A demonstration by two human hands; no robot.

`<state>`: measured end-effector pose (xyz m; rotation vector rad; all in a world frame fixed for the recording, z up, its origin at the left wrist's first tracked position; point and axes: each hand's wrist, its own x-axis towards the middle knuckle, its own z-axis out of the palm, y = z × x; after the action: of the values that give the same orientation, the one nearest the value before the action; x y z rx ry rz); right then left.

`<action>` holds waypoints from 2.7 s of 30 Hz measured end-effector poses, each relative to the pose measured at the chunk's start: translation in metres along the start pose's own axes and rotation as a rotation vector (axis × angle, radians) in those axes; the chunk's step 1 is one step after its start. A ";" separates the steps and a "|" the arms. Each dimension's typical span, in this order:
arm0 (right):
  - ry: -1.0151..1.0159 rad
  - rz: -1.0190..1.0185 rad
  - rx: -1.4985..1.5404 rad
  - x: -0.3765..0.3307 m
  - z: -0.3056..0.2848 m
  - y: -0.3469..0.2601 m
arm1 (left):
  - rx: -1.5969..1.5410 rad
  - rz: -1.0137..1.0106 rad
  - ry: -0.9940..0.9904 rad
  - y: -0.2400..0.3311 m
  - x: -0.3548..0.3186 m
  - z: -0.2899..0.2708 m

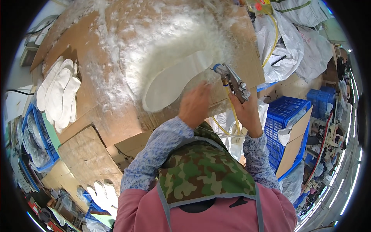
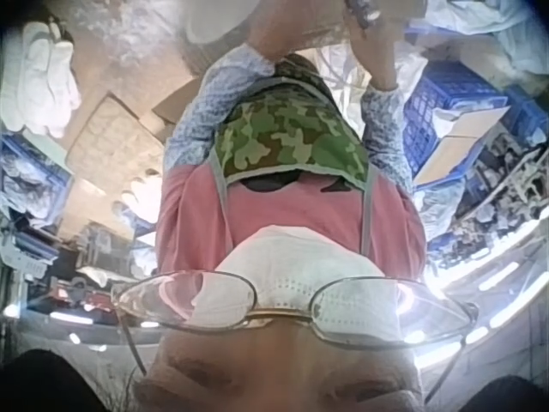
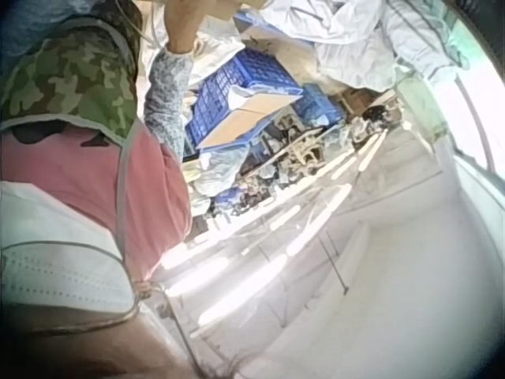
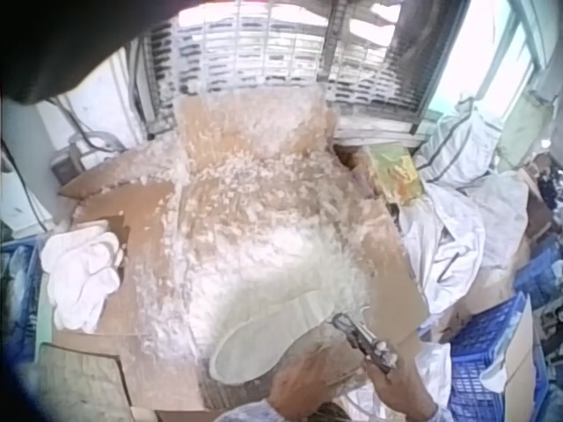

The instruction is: Applying adhesive to shoe insoles using a spray gun and stacking them on a workbench.

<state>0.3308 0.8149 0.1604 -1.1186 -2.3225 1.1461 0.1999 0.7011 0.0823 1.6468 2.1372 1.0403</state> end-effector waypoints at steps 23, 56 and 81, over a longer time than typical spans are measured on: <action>-0.469 -0.065 0.018 -0.048 0.042 -0.040 | -0.587 -0.851 0.431 -0.086 -0.099 -0.049; -0.537 -0.042 0.072 -0.030 0.015 -0.069 | -0.768 -1.193 1.422 0.067 -0.469 -0.153; -0.802 -0.158 -0.043 -0.078 0.124 -0.163 | 0.331 -1.915 1.425 0.062 -0.670 -0.108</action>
<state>0.2273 0.6293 0.2140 -0.4991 -2.9418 1.7080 0.4042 0.0514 0.0524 -1.8461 2.8103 0.8928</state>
